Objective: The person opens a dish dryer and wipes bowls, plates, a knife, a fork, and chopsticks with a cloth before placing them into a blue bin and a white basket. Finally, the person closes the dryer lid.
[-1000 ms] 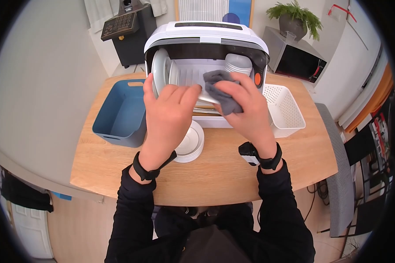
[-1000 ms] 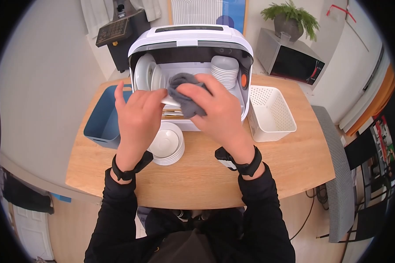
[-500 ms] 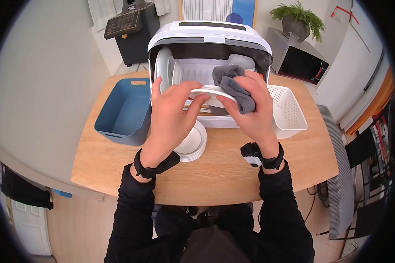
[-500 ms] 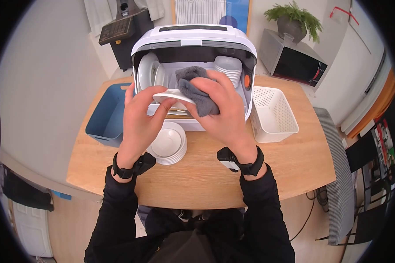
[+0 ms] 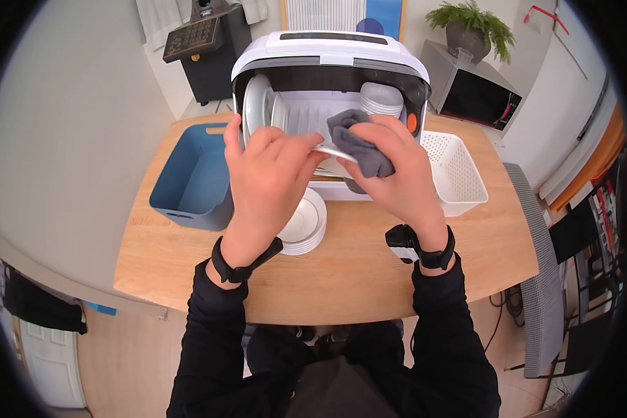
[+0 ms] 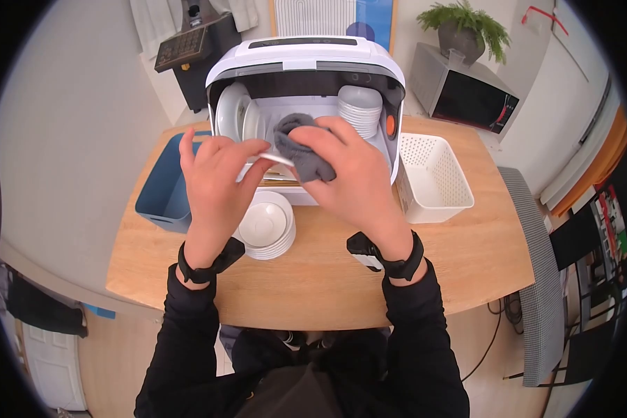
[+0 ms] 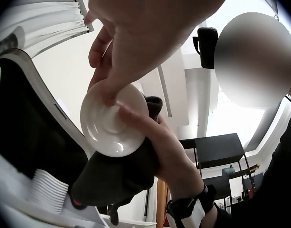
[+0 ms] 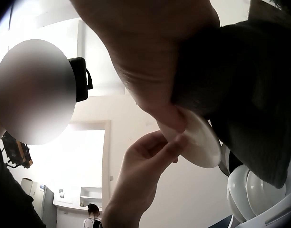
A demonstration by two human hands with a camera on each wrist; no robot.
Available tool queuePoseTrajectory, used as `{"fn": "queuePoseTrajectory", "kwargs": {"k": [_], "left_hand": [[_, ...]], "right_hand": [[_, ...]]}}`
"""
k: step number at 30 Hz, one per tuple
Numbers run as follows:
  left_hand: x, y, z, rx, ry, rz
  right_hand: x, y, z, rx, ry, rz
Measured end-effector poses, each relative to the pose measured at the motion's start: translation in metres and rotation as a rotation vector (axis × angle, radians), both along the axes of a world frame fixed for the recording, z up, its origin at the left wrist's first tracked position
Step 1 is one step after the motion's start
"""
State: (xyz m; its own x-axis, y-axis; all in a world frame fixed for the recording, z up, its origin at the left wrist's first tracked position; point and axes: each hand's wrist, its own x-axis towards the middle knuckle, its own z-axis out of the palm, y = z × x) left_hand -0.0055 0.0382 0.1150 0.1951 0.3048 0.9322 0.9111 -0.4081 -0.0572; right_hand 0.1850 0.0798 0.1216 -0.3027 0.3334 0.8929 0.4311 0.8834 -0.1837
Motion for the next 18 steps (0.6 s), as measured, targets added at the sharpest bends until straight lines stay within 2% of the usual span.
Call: {"fn": "queuePoseTrajectory", "kwargs": {"k": [3, 7, 9, 12, 15, 18], "left_hand": [[-0.006, 0.005, 0.003, -0.073, -0.130, -0.160], [-0.020, 0.014, -0.003, -0.032, -0.023, -0.061], [-0.034, 0.012, -0.002, -0.035, 0.029, -0.007], [-0.051, -0.001, 0.005, -0.404, -0.066, 0.052], [-0.065, 0.001, 0.002, -0.783, -0.280, -0.018], [-0.070, 0.002, -0.012, -0.911, -0.233, -0.029]], "right_hand": [[-0.004, 0.006, -0.003, 0.012, 0.028, -0.025], [-0.006, 0.019, -0.013, 0.152, -0.078, -0.110], [-0.004, 0.024, -0.016, 0.129, -0.157, -0.153], [0.004, 0.027, -0.015, -0.024, -0.282, -0.268], [0.014, 0.034, -0.013, -0.180, -0.339, -0.330], [0.021, 0.041, -0.010, -0.369, -0.516, -0.470]]}}
